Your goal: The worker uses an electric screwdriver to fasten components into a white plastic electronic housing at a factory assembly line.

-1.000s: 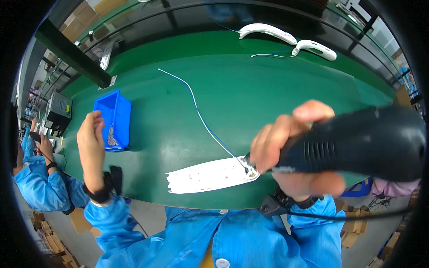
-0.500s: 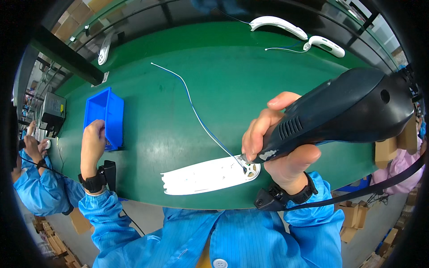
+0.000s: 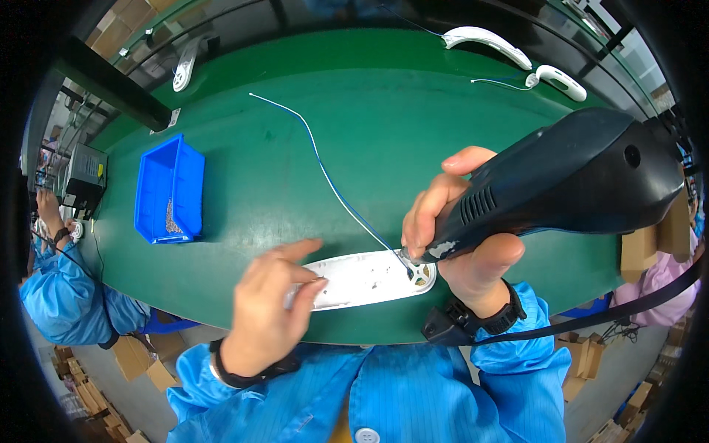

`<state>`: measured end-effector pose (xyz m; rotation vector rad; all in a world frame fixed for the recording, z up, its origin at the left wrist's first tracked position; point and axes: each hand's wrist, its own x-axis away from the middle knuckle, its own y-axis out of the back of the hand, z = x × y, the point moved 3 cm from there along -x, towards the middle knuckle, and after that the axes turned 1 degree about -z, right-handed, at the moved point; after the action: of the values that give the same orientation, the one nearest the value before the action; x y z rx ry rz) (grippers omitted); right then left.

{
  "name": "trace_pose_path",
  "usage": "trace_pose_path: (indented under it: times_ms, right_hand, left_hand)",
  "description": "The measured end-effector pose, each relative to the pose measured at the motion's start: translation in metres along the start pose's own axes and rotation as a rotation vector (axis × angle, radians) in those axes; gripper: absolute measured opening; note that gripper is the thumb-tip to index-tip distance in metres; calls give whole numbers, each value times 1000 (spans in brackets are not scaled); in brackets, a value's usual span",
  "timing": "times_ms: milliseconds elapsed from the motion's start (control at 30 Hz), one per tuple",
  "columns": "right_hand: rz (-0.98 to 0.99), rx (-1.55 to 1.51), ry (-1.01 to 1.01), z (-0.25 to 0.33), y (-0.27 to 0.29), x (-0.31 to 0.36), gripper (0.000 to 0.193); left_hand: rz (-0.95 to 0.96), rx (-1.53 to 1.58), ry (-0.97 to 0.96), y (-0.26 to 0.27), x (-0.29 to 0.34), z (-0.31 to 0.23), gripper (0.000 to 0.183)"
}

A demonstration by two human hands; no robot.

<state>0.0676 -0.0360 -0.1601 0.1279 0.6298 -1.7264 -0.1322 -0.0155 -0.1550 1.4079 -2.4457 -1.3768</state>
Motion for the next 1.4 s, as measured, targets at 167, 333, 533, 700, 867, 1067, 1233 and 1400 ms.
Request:
trace_pose_path:
  times_ms: [167,333,533,700,867,1067,1233,1400]
  right_hand:
    - [-4,-42,-8,-5,3,-1,82]
    - [12,-61,-6,-9,3,-6,77]
    - [25,-73,1,-13,1,-7,75]
    - [24,-35,-1,-12,0,-7,75]
    - [-16,-42,17,-2,4,-10,81]
    - [189,-244,123,22,-7,-15,78]
    - [251,-333,78,13,-15,-11,71]
    - [269,-338,86,5,-16,-9,70]
  left_hand:
    - [62,97,177,-26,8,7,19]
    - [20,72,32,-32,13,13,19]
    - [-33,88,-4,-30,13,12,20]
    - [-40,90,-4,-31,12,14,20]
    - [-5,80,-1,-32,1,20,18]
    - [-18,-76,-43,-36,-22,8,16]
    - [65,58,-27,-39,-27,10,15]
    - [76,73,2,-39,-27,13,16]
